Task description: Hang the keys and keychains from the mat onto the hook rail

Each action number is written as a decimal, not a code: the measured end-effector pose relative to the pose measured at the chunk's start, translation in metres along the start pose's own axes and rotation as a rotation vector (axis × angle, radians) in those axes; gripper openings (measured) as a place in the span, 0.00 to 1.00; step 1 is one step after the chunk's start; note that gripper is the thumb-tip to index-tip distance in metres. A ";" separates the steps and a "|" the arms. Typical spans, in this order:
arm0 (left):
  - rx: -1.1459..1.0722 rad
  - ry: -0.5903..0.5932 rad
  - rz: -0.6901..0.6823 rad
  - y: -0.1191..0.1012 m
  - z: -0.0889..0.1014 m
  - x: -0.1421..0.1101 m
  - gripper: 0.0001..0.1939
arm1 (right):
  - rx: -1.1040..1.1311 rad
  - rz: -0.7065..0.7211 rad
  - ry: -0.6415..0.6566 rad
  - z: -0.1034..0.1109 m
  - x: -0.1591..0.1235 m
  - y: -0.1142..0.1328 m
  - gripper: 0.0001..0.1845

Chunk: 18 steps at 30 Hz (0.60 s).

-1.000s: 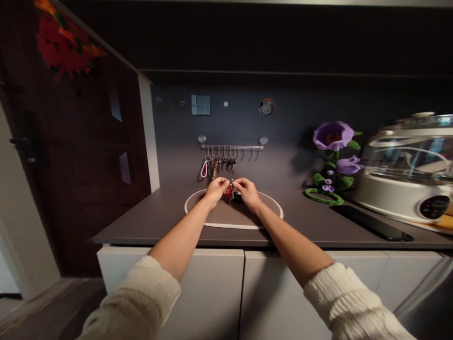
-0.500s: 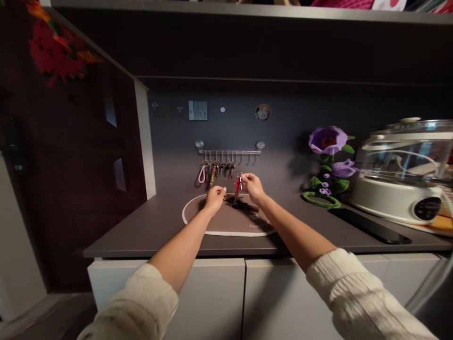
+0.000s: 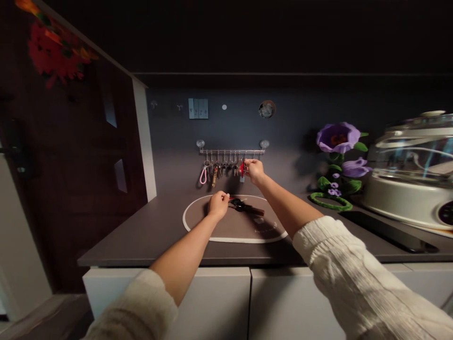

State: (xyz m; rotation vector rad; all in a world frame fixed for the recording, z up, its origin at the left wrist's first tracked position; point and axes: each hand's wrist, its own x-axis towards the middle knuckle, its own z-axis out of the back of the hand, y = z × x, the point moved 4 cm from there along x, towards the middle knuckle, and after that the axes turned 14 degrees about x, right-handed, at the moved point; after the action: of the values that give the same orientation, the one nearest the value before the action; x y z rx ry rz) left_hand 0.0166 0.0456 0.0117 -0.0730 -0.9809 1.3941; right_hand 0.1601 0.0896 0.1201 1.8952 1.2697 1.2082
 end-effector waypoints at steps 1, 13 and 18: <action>-0.001 0.003 0.007 0.001 0.000 0.000 0.12 | 0.005 -0.006 -0.010 -0.001 0.002 -0.001 0.10; -0.020 0.015 0.017 0.003 -0.002 0.001 0.11 | 0.021 -0.004 -0.115 -0.005 0.028 -0.016 0.09; -0.039 0.016 0.022 0.005 -0.005 0.001 0.10 | 0.060 0.006 -0.142 -0.006 0.036 -0.023 0.10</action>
State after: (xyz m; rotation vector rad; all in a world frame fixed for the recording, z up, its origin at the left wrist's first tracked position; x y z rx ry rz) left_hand 0.0154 0.0502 0.0067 -0.1248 -0.9964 1.3927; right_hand 0.1510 0.1317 0.1178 1.9915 1.2373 1.0286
